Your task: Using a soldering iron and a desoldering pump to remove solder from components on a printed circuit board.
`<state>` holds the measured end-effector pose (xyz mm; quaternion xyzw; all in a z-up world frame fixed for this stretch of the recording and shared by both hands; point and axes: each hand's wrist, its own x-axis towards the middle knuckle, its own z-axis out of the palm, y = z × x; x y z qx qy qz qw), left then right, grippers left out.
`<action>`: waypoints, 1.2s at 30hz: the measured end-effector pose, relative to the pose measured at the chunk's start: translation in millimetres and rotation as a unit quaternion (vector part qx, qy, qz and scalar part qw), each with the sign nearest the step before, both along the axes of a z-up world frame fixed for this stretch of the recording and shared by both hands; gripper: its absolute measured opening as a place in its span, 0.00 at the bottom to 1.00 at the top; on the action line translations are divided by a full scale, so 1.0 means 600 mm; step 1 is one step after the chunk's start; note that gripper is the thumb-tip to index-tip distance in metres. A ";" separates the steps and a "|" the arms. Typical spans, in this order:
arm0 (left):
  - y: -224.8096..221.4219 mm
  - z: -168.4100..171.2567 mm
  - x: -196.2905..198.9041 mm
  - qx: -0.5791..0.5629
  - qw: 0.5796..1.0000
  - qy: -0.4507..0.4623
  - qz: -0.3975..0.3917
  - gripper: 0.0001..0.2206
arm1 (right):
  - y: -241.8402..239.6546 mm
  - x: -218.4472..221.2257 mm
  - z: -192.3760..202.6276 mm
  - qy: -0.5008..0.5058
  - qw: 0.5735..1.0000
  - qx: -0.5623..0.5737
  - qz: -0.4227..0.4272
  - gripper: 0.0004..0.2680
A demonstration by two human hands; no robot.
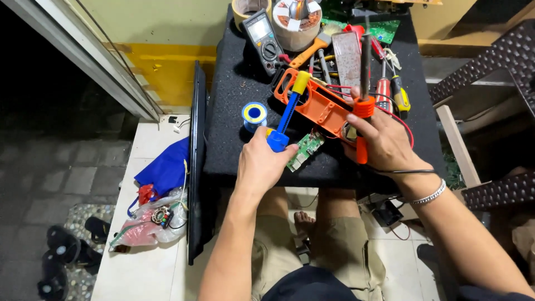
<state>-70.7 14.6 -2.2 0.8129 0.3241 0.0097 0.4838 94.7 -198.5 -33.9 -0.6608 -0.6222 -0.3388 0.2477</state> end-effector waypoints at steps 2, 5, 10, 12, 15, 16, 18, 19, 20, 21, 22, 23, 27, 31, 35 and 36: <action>0.009 -0.011 0.003 -0.013 1.000 -0.003 0.005 0.24 | -0.002 0.014 -0.001 -0.020 1.000 -0.016 0.015 0.25; 0.022 -0.032 0.004 -0.043 0.999 -0.018 0.016 0.21 | -0.002 0.020 0.008 -0.040 0.997 -0.051 0.031 0.23; 0.016 -0.011 -0.012 0.003 1.000 -0.003 0.021 0.23 | 0.002 0.007 0.013 -0.087 0.989 -0.087 0.080 0.14; 0.010 -0.009 -0.017 0.014 1.000 0.003 0.024 0.23 | -0.002 0.011 0.000 -0.081 0.989 -0.091 0.086 0.14; 0.005 -0.008 -0.023 0.053 0.998 0.018 0.023 0.21 | 0.003 0.005 -0.020 -0.069 0.989 -0.085 0.095 0.16; 0.004 -0.009 -0.026 0.079 0.996 0.030 0.021 0.21 | 0.007 0.001 -0.027 -0.062 0.990 -0.078 0.101 0.17; -0.001 -0.002 -0.034 0.096 0.995 0.032 0.024 0.21 | 0.005 -0.013 -0.029 -0.038 0.992 -0.079 0.086 0.23; -0.004 0.001 -0.038 0.112 0.993 0.032 0.027 0.21 | 0.004 -0.019 -0.030 -0.016 0.994 -0.081 0.071 0.29; -0.004 -0.007 -0.039 0.113 0.993 0.035 0.026 0.21 | 0.005 -0.024 -0.029 -0.013 0.994 -0.080 0.070 0.29; -0.004 -0.015 -0.039 0.105 0.994 0.021 0.032 0.21 | 0.006 -0.028 -0.028 0.000 0.995 -0.081 0.060 0.31; -0.003 -0.022 -0.039 0.099 0.994 0.007 0.038 0.21 | 0.007 -0.031 -0.026 0.012 0.995 -0.080 0.049 0.33; -0.003 -0.016 -0.044 0.100 0.994 0.009 0.036 0.21 | 0.008 -0.034 -0.022 0.014 0.996 -0.079 0.048 0.33; -0.006 0.010 -0.060 0.055 0.996 -0.029 0.062 0.19 | 0.005 -0.040 -0.019 0.056 0.995 -0.067 0.043 0.35; -0.007 0.020 -0.069 0.038 0.996 -0.047 0.065 0.20 | 0.001 -0.044 -0.038 0.077 0.994 -0.025 0.071 0.30; -0.014 -0.024 -0.058 0.085 0.988 -0.107 0.071 0.20 | -0.007 -0.054 -0.053 0.094 0.993 0.033 0.058 0.28; -0.017 -0.030 -0.055 0.092 0.986 -0.120 0.065 0.20 | -0.011 -0.059 -0.054 0.083 0.995 0.043 0.035 0.27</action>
